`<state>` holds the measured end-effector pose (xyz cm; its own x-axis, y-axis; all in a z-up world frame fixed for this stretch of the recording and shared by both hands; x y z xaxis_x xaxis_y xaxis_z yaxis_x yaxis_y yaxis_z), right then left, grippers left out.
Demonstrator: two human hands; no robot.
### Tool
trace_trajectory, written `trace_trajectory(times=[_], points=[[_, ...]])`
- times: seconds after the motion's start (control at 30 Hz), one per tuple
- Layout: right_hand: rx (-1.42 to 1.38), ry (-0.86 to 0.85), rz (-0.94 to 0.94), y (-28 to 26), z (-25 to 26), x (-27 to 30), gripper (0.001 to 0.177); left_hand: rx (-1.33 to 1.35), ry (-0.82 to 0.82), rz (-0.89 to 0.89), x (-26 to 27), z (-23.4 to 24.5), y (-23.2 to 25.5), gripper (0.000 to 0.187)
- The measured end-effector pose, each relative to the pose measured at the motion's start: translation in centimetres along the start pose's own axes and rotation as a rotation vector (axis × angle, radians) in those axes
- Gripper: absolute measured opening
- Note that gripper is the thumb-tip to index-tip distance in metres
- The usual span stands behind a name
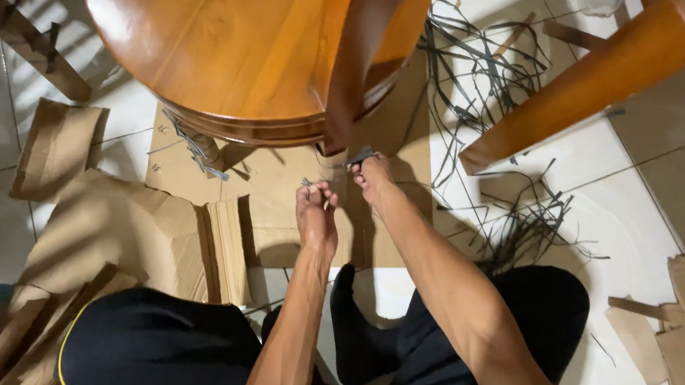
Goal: Wrapping wooden chair legs with protective paper and securing them with plastic ties.
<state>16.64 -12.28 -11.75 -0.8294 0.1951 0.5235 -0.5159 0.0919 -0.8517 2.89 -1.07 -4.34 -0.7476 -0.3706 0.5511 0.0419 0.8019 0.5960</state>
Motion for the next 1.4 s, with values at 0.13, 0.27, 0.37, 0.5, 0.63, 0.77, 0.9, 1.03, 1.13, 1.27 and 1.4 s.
trace_trajectory(times=[0.13, 0.27, 0.37, 0.5, 0.63, 0.77, 0.9, 1.03, 1.13, 1.27, 1.4], points=[[-0.034, 0.054, -0.077, 2.7, -1.4, -5.4, 0.006, -0.068, 0.002, 0.025, 0.1, 0.1, 0.5, 0.011], [-0.01, 0.03, -0.083, -0.3, -2.4, -1.8, 0.003, -0.432, -0.023, -0.084, -1.0, 0.8, 0.0, 0.011], [-0.075, -0.122, -0.005, -1.3, -0.5, -0.1, 0.015, -0.749, -0.076, -0.233, -1.8, 0.8, 0.3, 0.015], [-0.055, -0.142, 0.013, -0.9, 2.3, 0.7, 0.021, -0.943, 0.012, -0.245, -1.4, 0.0, -0.2, 0.01], [0.269, 0.081, 0.239, -0.2, 5.4, 3.7, 0.028, -0.969, 0.133, -0.317, -0.6, -0.6, 0.2, 0.01], [0.666, 0.083, 1.095, -2.5, 5.0, 9.7, 0.032, -0.949, 0.173, -0.352, 1.2, -1.8, 1.3, 0.011], [0.856, -0.106, 1.176, -5.5, 3.8, 12.0, 0.03, -0.942, 0.174, -0.352, 1.0, -1.6, 0.5, 0.012], [0.897, -0.222, 1.074, -4.3, 3.2, 8.5, 0.013, -0.996, 0.198, -0.351, 0.9, -1.5, 0.5, 0.012], [0.873, -0.286, 0.964, -4.5, 3.2, 8.0, 0.013, -1.06, 0.232, -0.302, 0.7, -1.7, 0.8, 0.02], [0.901, -0.342, 0.86, -4.5, 3.3, 7.3, 0.013, -1.139, 0.304, -0.163, 0.6, -2.2, 1.7, 0.028], [0.946, -0.322, 0.783, -5.5, 3.2, 8.3, 0.012, -1.141, 0.331, -0.07, -1.8, -0.8, -0.3, 0.022]])
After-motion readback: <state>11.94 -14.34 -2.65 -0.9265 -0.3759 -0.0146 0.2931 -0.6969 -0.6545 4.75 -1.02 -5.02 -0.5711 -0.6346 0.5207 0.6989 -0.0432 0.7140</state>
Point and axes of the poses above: each hand's wrist, its own x-axis away from the middle knuckle, its own z-axis out of the back of the hand, y = z × x, the point moved 4 cm from there along -x, towards the middle knuckle, and after that the axes turned 5 degrees about z, right-handed, at the moved point
